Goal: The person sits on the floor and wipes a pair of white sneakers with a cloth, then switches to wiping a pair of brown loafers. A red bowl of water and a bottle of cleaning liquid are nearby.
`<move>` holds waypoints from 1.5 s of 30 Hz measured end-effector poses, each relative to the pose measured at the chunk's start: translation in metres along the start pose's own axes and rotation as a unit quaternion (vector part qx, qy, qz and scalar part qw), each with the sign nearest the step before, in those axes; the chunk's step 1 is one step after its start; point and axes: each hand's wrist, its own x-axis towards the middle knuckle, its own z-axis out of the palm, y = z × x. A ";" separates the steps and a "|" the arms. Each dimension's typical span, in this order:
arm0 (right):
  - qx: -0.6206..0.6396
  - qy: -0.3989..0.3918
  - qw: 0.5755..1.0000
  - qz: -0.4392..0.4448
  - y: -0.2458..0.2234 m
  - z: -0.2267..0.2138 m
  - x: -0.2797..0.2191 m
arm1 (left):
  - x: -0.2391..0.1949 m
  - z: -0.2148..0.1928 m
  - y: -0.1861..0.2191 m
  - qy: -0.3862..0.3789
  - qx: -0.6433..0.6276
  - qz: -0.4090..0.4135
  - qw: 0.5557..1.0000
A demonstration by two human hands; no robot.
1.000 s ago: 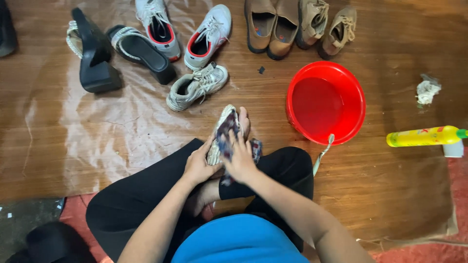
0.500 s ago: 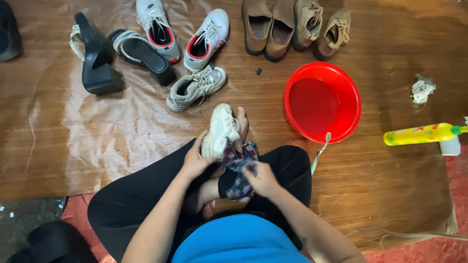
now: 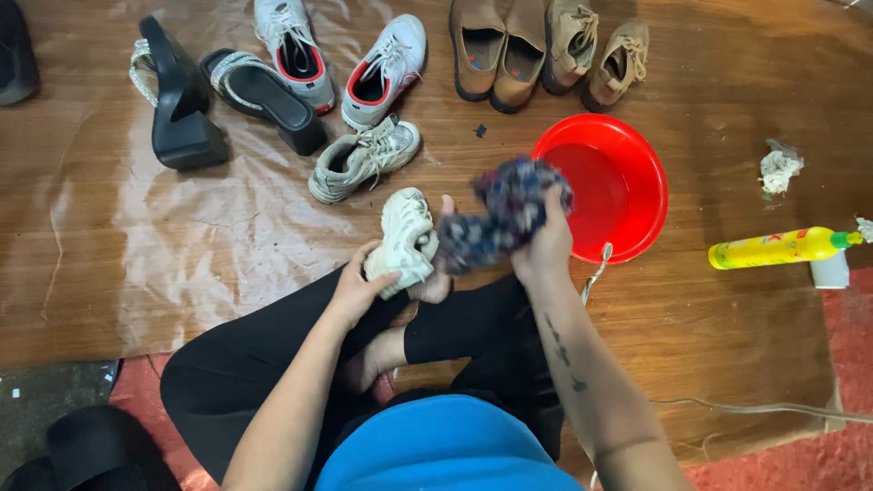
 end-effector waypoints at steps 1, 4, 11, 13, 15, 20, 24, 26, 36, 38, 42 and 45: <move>0.000 0.000 1.000 -0.001 0.005 0.011 0.001 | -0.002 0.002 -0.001 -0.001 0.000 0.000 1.000; -0.037 -0.035 0.998 -0.041 0.034 0.035 0.003 | -0.005 0.004 -0.005 -0.013 0.090 0.011 0.996; -0.792 -0.307 0.525 -0.051 0.116 0.019 -0.049 | -0.002 0.001 -0.015 -0.033 0.187 0.018 0.982; -0.823 -0.319 0.457 -0.106 0.116 0.017 -0.046 | -0.003 0.005 -0.019 -0.042 0.201 0.022 0.978; -0.813 -0.308 0.494 -0.027 0.103 0.030 -0.033 | -0.003 0.010 -0.019 -0.061 0.234 0.038 0.970; -0.847 -0.292 0.443 -0.012 0.136 0.018 0.037 | -0.013 0.014 0.003 -0.070 0.286 0.063 0.953; -0.876 -0.255 0.410 0.024 0.157 0.030 0.075 | -0.017 0.012 0.008 -0.076 0.279 0.053 0.956; -0.874 -0.244 0.420 0.035 0.163 0.032 0.085 | -0.015 0.011 0.007 -0.078 0.275 0.050 0.957; -0.835 -0.292 0.464 -0.047 0.164 0.009 0.092 | -0.012 0.011 0.011 -0.090 0.299 0.041 0.949; -0.838 -0.307 0.442 -0.088 0.166 -0.002 0.084 | -0.012 0.011 0.009 -0.082 0.298 0.041 0.950; -0.833 -0.333 0.425 -0.124 0.142 0.003 0.046 | -0.010 0.012 0.007 -0.061 0.291 0.042 0.954; -0.814 -0.336 0.428 -0.203 0.127 -0.007 0.015 | -0.015 0.013 0.010 -0.065 0.298 0.042 0.951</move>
